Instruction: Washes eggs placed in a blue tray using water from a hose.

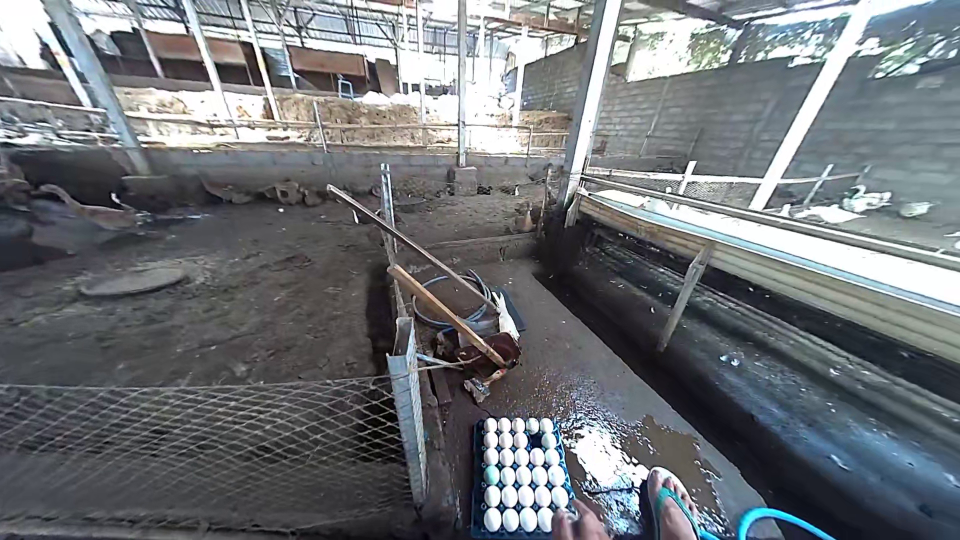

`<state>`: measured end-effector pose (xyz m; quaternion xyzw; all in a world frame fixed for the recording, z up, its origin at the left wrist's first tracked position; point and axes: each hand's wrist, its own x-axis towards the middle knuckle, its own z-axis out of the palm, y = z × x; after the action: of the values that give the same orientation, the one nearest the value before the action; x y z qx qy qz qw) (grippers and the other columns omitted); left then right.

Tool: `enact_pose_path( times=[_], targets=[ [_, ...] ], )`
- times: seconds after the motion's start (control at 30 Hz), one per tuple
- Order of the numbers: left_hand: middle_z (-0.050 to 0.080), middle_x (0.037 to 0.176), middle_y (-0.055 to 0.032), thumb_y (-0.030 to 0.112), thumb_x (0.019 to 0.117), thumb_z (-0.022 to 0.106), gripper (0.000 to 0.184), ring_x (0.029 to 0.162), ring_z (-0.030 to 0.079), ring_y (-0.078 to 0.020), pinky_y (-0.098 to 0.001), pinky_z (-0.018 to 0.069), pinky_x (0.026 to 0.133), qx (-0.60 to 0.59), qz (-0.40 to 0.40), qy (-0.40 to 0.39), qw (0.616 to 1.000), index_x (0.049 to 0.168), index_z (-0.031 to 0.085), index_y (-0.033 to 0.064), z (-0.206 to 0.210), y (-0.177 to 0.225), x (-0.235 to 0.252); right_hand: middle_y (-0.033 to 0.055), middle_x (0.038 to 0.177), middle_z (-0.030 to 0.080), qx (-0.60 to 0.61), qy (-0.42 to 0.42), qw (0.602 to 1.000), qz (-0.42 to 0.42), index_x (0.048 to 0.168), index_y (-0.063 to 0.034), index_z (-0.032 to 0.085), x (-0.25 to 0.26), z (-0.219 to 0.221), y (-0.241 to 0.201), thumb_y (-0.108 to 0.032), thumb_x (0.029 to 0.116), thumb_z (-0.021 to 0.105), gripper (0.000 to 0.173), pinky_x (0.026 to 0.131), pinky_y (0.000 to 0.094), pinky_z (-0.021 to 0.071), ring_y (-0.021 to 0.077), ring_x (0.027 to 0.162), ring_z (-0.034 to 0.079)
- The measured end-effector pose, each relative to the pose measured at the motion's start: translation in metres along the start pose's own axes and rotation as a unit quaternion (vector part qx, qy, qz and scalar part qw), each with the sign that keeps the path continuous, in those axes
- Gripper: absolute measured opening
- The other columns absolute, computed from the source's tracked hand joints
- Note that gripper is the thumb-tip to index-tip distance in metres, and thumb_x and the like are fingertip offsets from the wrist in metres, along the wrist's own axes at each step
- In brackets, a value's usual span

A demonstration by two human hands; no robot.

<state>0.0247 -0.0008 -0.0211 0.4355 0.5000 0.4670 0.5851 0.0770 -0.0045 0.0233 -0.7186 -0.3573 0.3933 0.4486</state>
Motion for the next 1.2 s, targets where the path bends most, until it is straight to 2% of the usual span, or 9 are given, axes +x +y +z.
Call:
enact_pose_path(
  times=[0.1, 0.2, 0.3, 0.4, 0.53, 0.9, 1.0, 1.1, 1.2],
  targets=[
    [0.048, 0.147, -0.0288, 0.038, 0.1119, 0.015, 0.064, 0.137, 0.046, -0.034, -0.049, 0.0345, 0.115, -0.04, -0.065, -0.02, 0.997, 0.142, 0.048, -0.0087, -0.003, 0.0, 0.002, 0.0287, 0.152, 0.047, 0.01, -0.045, 0.997, -0.058, 0.144, 0.0072, 0.052, -0.002, 0.001, 0.018, -0.015, 0.1072, 0.04, 0.044, 0.121, 0.0505, 0.0329, 0.0387, 0.145, 0.042],
    [0.045, 0.148, -0.0316, 0.035, 0.1119, 0.017, 0.062, 0.138, 0.045, -0.0383, -0.0516, 0.0337, 0.116, -0.026, -0.062, -0.012, 0.998, 0.142, 0.047, -0.0112, 0.0, 0.01, -0.005, 0.0277, 0.142, 0.055, -0.023, -0.018, 0.999, 0.019, 0.145, 0.0024, 0.051, 0.015, -0.001, 0.013, -0.018, 0.1058, 0.044, 0.044, 0.111, 0.0551, 0.042, 0.0384, 0.132, 0.053],
    [0.05, 0.141, -0.0344, 0.033, 0.1122, 0.015, 0.063, 0.131, 0.05, -0.037, -0.048, 0.0375, 0.113, -0.062, -0.052, -0.006, 0.997, 0.139, 0.046, -0.0151, -0.005, 0.008, 0.0, 0.0286, 0.143, 0.055, -0.039, -0.08, 0.994, -0.061, 0.141, 0.0064, 0.054, -0.002, 0.0, 0.013, -0.02, 0.1073, 0.043, 0.045, 0.118, 0.052, 0.0365, 0.0385, 0.138, 0.05],
    [0.057, 0.131, -0.0261, 0.044, 0.111, 0.013, 0.068, 0.111, 0.059, -0.0309, -0.0497, 0.0493, 0.091, -0.013, -0.08, -0.015, 0.997, 0.14, 0.051, -0.0038, -0.001, 0.009, -0.004, 0.0275, 0.139, 0.057, -0.009, -0.065, 0.998, 0.002, 0.142, 0.0051, 0.053, 0.019, -0.007, 0.014, -0.019, 0.1061, 0.045, 0.044, 0.109, 0.0534, 0.0445, 0.037, 0.128, 0.057],
    [0.052, 0.14, -0.0301, 0.037, 0.1107, 0.016, 0.065, 0.131, 0.051, -0.0336, -0.048, 0.0374, 0.113, -0.032, -0.025, 0.01, 0.999, 0.137, 0.05, -0.0116, -0.001, -0.008, 0.003, 0.0232, 0.131, 0.063, 0.02, -0.082, 0.996, -0.018, 0.139, 0.0036, 0.056, 0.003, 0.001, 0.019, -0.017, 0.1052, 0.045, 0.041, 0.108, 0.0489, 0.0467, 0.031, 0.124, 0.061],
    [0.045, 0.15, -0.0275, 0.045, 0.1107, 0.015, 0.068, 0.138, 0.045, -0.0353, -0.0527, 0.0364, 0.114, -0.018, -0.09, 0.0, 0.996, 0.146, 0.044, -0.0049, -0.001, 0.008, -0.006, 0.0281, 0.149, 0.049, 0.052, -0.037, 0.997, 0.031, 0.15, -0.0033, 0.048, 0.013, 0.001, 0.023, -0.016, 0.1026, 0.049, 0.049, 0.113, 0.0583, 0.0394, 0.0398, 0.138, 0.049],
    [0.054, 0.136, -0.0293, 0.034, 0.1117, 0.019, 0.061, 0.127, 0.052, -0.0325, -0.0461, 0.0391, 0.111, -0.025, -0.046, 0.02, 0.998, 0.134, 0.053, -0.0115, 0.002, 0.014, -0.006, 0.0245, 0.134, 0.062, 0.061, -0.052, 0.997, 0.011, 0.143, 0.0011, 0.053, -0.001, 0.001, 0.02, -0.02, 0.107, 0.044, 0.043, 0.108, 0.0541, 0.0457, 0.0342, 0.125, 0.06],
    [0.051, 0.142, -0.0287, 0.036, 0.1125, 0.014, 0.063, 0.132, 0.05, -0.0327, -0.0481, 0.0381, 0.113, -0.044, -0.084, 0.002, 0.995, 0.141, 0.048, -0.0085, 0.003, 0.02, -0.017, 0.0229, 0.151, 0.05, 0.053, -0.053, 0.997, 0.019, 0.149, -0.0035, 0.05, 0.009, -0.006, 0.027, -0.019, 0.1051, 0.046, 0.047, 0.114, 0.0543, 0.0412, 0.0341, 0.138, 0.051],
    [0.046, 0.148, -0.0312, 0.036, 0.1124, 0.016, 0.063, 0.139, 0.045, -0.0373, -0.0513, 0.0333, 0.118, -0.04, -0.072, 0.012, 0.997, 0.145, 0.044, -0.01, 0.006, 0.013, -0.015, 0.0266, 0.136, 0.059, 0.074, -0.026, 0.995, 0.06, 0.148, -0.0008, 0.047, 0.01, -0.003, 0.019, -0.022, 0.1083, 0.043, 0.045, 0.106, 0.0551, 0.0466, 0.0367, 0.126, 0.059]
  ],
)
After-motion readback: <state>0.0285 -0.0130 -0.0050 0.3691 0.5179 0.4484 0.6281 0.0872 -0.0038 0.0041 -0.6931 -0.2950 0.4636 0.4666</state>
